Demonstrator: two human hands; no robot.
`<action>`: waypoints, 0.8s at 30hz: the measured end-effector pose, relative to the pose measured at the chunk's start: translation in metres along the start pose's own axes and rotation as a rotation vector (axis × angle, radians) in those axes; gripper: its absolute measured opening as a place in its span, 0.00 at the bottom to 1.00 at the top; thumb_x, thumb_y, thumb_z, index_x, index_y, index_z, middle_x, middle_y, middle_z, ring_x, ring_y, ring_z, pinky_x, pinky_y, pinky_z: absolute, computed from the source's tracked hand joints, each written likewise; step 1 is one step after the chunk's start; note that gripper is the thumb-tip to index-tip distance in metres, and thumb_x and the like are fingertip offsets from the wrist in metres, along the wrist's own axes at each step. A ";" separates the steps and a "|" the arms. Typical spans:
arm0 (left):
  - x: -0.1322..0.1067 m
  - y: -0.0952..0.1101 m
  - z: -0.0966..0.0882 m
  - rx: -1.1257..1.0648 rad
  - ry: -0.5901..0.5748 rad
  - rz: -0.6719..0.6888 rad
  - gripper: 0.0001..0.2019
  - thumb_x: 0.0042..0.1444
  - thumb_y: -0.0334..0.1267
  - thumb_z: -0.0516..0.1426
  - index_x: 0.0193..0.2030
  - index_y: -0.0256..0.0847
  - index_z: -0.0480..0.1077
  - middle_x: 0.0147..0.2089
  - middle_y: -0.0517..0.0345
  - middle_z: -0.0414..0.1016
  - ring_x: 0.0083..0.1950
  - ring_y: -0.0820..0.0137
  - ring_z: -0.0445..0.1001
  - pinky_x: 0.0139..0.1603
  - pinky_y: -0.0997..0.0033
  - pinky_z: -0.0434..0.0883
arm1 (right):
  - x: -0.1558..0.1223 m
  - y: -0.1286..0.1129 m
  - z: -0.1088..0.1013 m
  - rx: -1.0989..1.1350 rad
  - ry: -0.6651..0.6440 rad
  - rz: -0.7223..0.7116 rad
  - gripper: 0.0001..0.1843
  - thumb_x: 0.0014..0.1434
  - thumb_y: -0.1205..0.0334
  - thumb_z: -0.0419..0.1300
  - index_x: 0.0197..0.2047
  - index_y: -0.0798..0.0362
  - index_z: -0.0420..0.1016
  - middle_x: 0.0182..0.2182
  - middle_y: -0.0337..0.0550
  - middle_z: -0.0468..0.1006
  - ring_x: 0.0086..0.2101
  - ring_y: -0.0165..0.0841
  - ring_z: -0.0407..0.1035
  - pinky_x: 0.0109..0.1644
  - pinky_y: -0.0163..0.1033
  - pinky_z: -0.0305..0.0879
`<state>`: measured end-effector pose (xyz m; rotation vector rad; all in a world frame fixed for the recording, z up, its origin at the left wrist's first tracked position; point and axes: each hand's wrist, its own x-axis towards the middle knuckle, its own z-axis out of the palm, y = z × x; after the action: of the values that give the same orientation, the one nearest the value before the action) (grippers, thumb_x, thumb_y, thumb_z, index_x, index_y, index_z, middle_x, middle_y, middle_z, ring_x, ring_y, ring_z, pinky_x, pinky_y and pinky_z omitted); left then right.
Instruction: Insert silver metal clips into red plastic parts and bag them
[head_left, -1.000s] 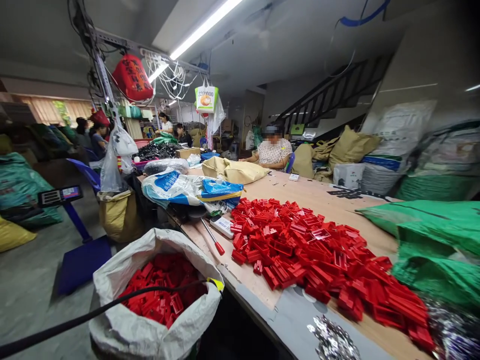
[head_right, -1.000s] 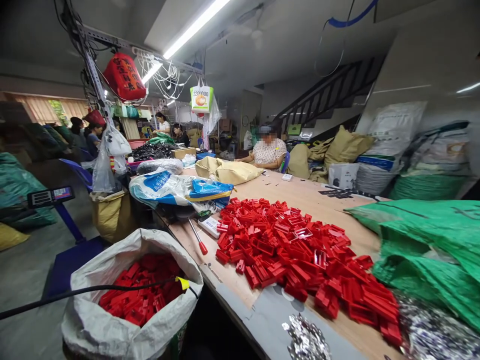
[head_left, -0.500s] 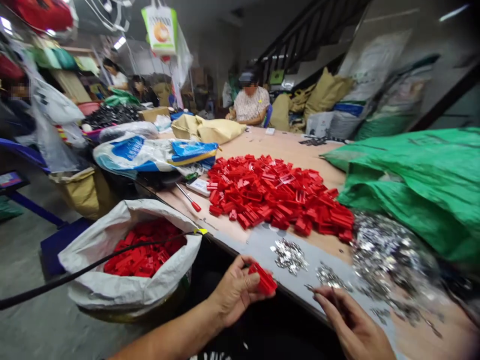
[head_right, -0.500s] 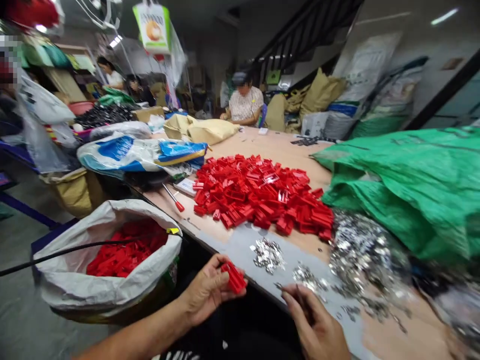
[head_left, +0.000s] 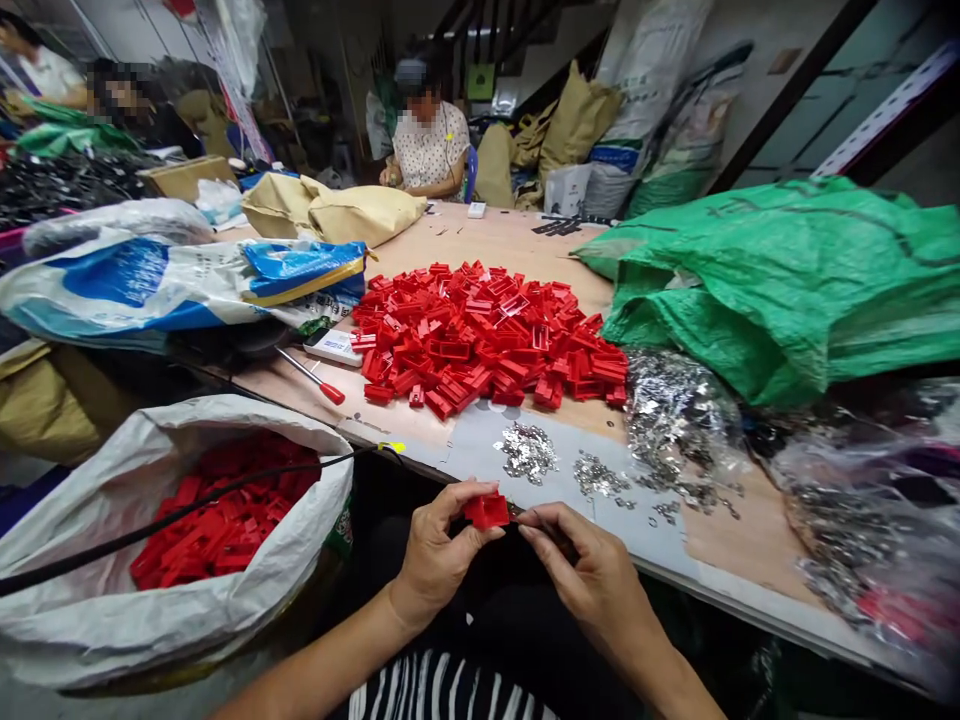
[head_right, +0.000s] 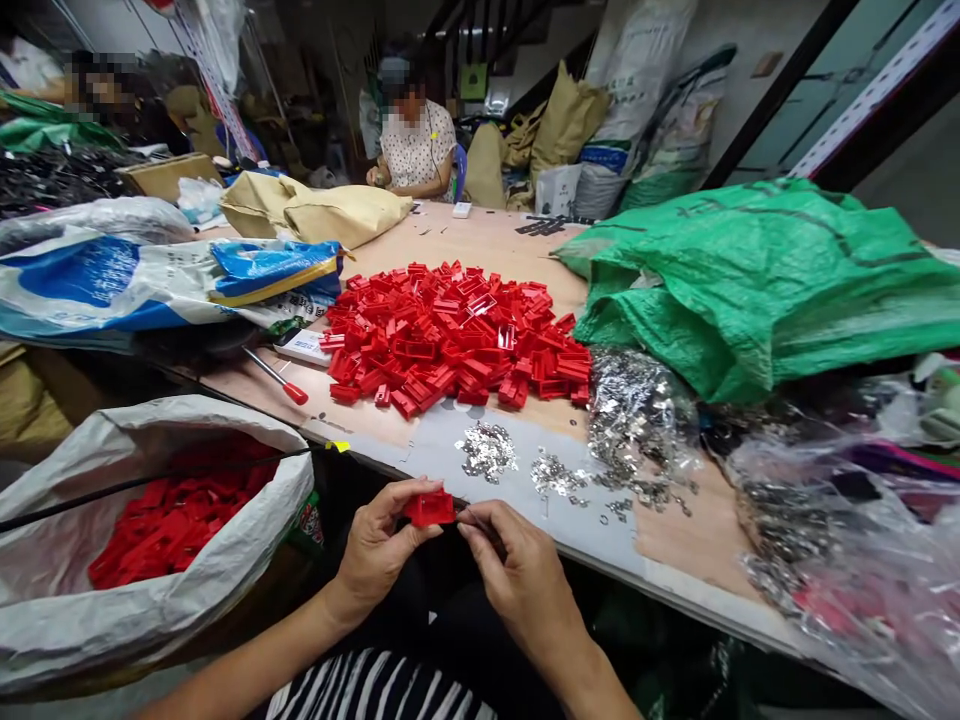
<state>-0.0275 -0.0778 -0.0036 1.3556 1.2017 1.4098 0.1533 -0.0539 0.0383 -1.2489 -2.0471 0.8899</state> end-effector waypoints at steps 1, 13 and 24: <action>-0.001 0.000 -0.001 0.053 -0.002 0.040 0.18 0.53 0.35 0.63 0.52 0.47 0.71 0.51 0.57 0.77 0.56 0.65 0.73 0.58 0.65 0.69 | 0.002 -0.002 0.002 -0.005 -0.019 -0.013 0.07 0.64 0.59 0.53 0.37 0.49 0.71 0.31 0.38 0.76 0.30 0.29 0.70 0.35 0.33 0.64; -0.012 0.006 0.003 0.169 -0.084 0.214 0.19 0.56 0.31 0.61 0.54 0.48 0.69 0.52 0.59 0.78 0.56 0.67 0.74 0.63 0.62 0.67 | -0.002 -0.004 0.006 -0.033 -0.127 0.018 0.07 0.62 0.68 0.52 0.37 0.50 0.70 0.34 0.41 0.76 0.35 0.32 0.70 0.39 0.36 0.63; -0.018 0.008 0.010 0.046 -0.046 0.054 0.17 0.55 0.34 0.61 0.52 0.48 0.70 0.52 0.57 0.77 0.53 0.67 0.75 0.55 0.68 0.73 | -0.008 -0.001 0.000 0.209 -0.078 0.023 0.08 0.64 0.61 0.53 0.38 0.50 0.73 0.36 0.41 0.74 0.37 0.31 0.69 0.42 0.35 0.62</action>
<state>-0.0159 -0.0962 0.0005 1.4542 1.1824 1.3886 0.1559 -0.0620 0.0380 -1.1429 -1.9440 1.1473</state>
